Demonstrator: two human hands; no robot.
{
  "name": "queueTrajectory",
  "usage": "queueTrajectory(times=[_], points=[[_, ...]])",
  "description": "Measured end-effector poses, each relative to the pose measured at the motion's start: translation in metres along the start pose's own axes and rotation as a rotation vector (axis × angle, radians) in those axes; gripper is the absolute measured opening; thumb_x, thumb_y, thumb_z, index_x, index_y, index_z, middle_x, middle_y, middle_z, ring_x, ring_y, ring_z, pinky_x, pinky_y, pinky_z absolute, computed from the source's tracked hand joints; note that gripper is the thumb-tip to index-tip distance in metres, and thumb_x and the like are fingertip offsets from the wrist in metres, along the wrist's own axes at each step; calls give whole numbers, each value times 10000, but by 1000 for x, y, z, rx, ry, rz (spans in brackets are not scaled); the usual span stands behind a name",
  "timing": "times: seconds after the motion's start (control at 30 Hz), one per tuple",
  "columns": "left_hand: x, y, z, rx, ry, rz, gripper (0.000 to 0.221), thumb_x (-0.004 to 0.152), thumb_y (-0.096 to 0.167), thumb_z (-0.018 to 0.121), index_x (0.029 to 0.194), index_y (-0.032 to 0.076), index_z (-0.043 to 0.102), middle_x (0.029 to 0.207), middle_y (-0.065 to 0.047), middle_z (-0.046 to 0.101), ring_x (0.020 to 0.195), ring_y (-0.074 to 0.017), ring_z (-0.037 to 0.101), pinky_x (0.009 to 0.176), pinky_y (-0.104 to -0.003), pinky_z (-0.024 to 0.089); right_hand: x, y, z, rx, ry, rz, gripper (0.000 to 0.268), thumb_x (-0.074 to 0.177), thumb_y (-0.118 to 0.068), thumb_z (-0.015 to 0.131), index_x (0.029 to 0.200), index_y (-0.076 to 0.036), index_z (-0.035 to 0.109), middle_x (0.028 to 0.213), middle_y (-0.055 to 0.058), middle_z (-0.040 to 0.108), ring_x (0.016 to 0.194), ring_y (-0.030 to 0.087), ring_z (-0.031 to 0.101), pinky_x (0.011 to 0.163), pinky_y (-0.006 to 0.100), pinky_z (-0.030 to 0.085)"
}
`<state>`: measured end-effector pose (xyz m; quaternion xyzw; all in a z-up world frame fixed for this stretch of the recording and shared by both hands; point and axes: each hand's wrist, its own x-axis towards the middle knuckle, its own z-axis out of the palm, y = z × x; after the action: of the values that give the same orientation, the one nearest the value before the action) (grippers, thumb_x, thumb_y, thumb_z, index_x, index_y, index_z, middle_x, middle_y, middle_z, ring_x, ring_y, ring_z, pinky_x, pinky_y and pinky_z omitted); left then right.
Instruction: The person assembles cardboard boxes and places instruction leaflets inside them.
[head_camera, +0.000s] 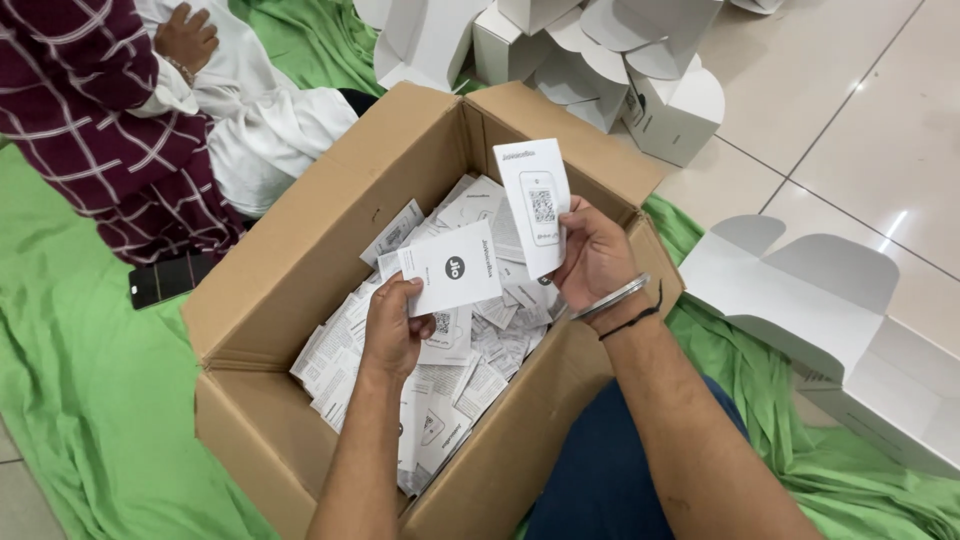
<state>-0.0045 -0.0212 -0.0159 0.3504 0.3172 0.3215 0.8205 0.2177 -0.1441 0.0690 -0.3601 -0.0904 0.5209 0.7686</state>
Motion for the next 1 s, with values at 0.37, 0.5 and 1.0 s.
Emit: queueTrajectory(times=[0.37,0.5,1.0], points=[[1,-17,17,312,76,36,134,851,90,747,970,42,704,693,-7,662,462,-59,458,418,-238,385,19,38,-25,-839,74,-40,139,948,-111,624,1022,-13,690,878,20,736,725,85,668,641,267,570],[1,-38,20,23,75,-57,173,875,93,761,984,66,630,710,29,631,493,-47,418,465,-239,389,26,40,-35,-778,26,98,155,944,-132,643,1062,-40,686,945,26,758,778,89,714,672,271,609],[0,-5,30,12,-21,-33,209,920,283,723,950,76,720,638,33,611,438,-33,394,373,-198,303,8,44,-14,-1012,-1,-111,156,973,-110,654,1106,-48,706,888,35,744,666,88,642,556,264,570]])
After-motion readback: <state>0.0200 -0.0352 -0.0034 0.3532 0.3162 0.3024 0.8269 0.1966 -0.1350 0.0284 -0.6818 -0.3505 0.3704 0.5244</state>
